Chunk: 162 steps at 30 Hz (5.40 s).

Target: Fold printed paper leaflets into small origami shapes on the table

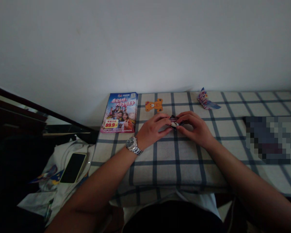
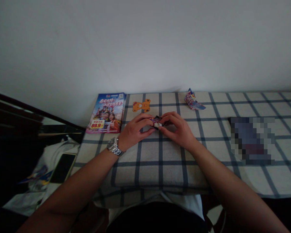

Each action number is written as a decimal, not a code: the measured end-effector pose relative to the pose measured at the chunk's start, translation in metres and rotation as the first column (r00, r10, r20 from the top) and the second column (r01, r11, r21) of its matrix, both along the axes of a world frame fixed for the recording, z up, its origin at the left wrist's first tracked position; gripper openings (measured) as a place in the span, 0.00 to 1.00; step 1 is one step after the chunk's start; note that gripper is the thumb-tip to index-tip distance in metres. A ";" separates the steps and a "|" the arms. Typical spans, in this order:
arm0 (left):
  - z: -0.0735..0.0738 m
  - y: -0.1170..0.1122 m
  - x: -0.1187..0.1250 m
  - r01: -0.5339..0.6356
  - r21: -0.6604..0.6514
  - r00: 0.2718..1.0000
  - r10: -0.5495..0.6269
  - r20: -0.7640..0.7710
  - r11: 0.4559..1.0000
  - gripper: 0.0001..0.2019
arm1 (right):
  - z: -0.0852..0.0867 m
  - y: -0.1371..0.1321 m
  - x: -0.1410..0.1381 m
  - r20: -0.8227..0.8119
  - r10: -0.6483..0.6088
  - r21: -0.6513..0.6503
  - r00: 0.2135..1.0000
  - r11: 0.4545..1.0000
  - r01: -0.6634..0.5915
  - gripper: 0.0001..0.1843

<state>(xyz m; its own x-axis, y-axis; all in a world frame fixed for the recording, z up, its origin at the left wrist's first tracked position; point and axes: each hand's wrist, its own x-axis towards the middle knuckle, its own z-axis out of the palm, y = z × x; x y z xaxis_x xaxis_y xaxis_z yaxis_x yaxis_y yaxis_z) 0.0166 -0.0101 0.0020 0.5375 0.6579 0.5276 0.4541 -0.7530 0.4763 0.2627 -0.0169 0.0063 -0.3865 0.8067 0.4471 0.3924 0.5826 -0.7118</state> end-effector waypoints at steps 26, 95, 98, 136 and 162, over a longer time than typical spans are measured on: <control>0.006 0.000 -0.001 -0.027 -0.024 0.988 0.030 0.151 0.999 0.03 | 0.005 0.001 0.005 0.006 -0.103 0.081 0.995 0.992 0.102 0.13; 0.002 0.002 0.005 0.026 -0.454 0.941 0.131 0.312 0.890 0.08 | -0.011 0.003 -0.010 -0.338 -0.163 -0.393 0.927 0.919 0.019 0.23; 0.003 0.001 0.006 0.015 -0.451 0.940 0.141 0.312 0.892 0.07 | -0.010 0.003 -0.010 -0.310 -0.182 -0.406 0.933 0.913 0.043 0.23; -0.005 0.003 0.001 0.082 -0.622 0.908 0.200 0.369 0.779 0.13 | -0.002 0.003 0.000 0.137 -0.016 0.213 0.990 0.977 -0.014 0.11; 0.006 -0.002 0.004 0.008 -0.277 0.954 0.076 0.291 0.961 0.08 | 0.003 -0.006 -0.004 0.016 -0.108 -0.135 0.994 0.985 0.109 0.05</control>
<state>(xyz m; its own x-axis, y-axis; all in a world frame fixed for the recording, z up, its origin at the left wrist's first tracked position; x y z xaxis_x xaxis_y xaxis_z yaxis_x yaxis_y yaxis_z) 0.0203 -0.0121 0.0084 0.3593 0.8136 0.4570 0.2839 -0.5618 0.7770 0.2583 -0.0234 0.0089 -0.2972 0.8969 0.3276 0.4544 0.4346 -0.7776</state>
